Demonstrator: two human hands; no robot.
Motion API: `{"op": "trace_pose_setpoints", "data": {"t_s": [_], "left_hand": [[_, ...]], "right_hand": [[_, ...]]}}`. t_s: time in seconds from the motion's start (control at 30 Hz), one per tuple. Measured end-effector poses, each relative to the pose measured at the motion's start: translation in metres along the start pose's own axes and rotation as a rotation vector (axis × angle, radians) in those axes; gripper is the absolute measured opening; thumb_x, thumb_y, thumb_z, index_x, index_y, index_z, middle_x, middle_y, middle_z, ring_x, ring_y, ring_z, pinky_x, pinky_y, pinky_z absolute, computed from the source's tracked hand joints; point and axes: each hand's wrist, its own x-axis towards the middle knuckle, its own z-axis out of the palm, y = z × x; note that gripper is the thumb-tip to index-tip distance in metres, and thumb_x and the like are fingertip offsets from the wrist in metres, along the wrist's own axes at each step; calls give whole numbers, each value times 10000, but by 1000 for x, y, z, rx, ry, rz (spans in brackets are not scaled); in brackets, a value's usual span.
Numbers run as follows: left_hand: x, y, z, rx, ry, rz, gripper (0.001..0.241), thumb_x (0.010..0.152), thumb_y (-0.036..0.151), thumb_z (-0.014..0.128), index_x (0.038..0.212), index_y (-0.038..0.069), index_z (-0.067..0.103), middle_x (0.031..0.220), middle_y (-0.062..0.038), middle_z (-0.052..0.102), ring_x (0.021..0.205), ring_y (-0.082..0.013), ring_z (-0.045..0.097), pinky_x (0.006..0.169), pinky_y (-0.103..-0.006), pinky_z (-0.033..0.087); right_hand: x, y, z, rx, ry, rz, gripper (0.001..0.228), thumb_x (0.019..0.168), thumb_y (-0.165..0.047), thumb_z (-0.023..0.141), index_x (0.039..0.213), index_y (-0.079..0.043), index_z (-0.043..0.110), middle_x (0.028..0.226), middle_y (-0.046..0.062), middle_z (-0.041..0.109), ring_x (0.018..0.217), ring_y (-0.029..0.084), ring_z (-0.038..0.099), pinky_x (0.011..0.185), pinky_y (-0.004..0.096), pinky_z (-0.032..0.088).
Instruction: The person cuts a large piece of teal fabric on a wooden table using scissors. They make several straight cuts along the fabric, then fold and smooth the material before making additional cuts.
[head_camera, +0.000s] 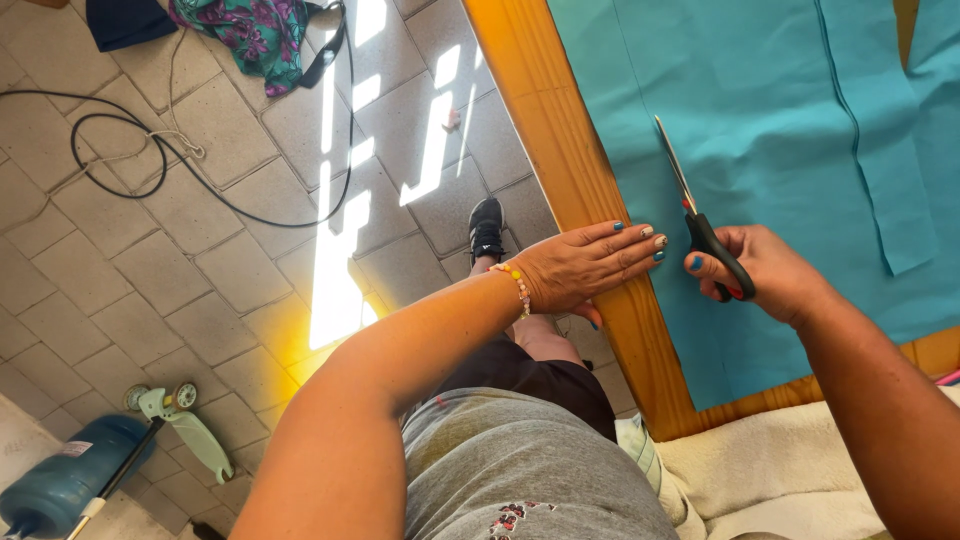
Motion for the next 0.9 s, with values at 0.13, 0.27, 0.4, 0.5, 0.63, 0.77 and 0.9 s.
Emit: {"op": "trace_pose_setpoints", "data": {"t_s": [0.13, 0.27, 0.4, 0.5, 0.63, 0.77, 0.9], "left_hand": [[0, -1, 0, -5, -5, 4, 1215, 830, 931, 570, 1632, 64, 287, 1705, -77, 246, 1571, -235, 248, 1277, -392, 198], [0, -2, 1, -25, 1, 8, 1216, 837, 944, 541, 1628, 56, 287, 1702, -86, 251, 1569, -243, 257, 1275, -396, 210], [0, -1, 3, -18, 18, 3, 1237, 819, 960, 554, 1628, 60, 299, 1702, -80, 260, 1571, -234, 252, 1274, -391, 192], [0, -1, 3, -32, 23, 3, 1224, 828, 958, 545, 1626, 62, 301, 1699, -80, 265, 1568, -239, 263, 1275, -391, 201], [0, -2, 5, -14, 22, -2, 1243, 808, 973, 544, 1630, 72, 302, 1701, -77, 263, 1569, -233, 259, 1276, -393, 189], [0, -3, 7, -20, 32, 1, 1242, 809, 963, 561, 1633, 71, 302, 1702, -79, 263, 1572, -233, 251, 1278, -394, 174], [0, -4, 5, -35, 12, 8, 1237, 819, 953, 563, 1633, 65, 284, 1703, -83, 255, 1573, -233, 254, 1275, -388, 194]], "right_hand": [[1, 1, 0, 21, 12, 21, 385, 854, -309, 779, 696, -61, 529, 539, 140, 552, 488, 192, 464, 498, 327, 322], [3, 1, 0, 23, 33, 26, 372, 861, -277, 793, 697, -57, 542, 518, 127, 521, 477, 192, 462, 498, 324, 324], [4, 1, -2, 24, -8, -7, 400, 862, -306, 771, 663, -58, 529, 505, 138, 548, 462, 181, 452, 487, 320, 299], [7, -11, -5, -36, -31, 31, 380, 875, -329, 749, 733, 0, 622, 574, 166, 625, 472, 174, 420, 496, 320, 323], [11, -25, -6, -38, -40, 15, 404, 892, -339, 742, 714, 6, 632, 552, 154, 601, 473, 173, 428, 517, 317, 322], [14, -31, -7, -70, -46, 12, 420, 875, -375, 735, 714, -3, 623, 575, 152, 620, 496, 185, 457, 518, 322, 330], [13, -33, -6, -49, -15, 18, 384, 861, -335, 751, 694, -30, 588, 569, 136, 602, 546, 217, 560, 565, 345, 388]]}}
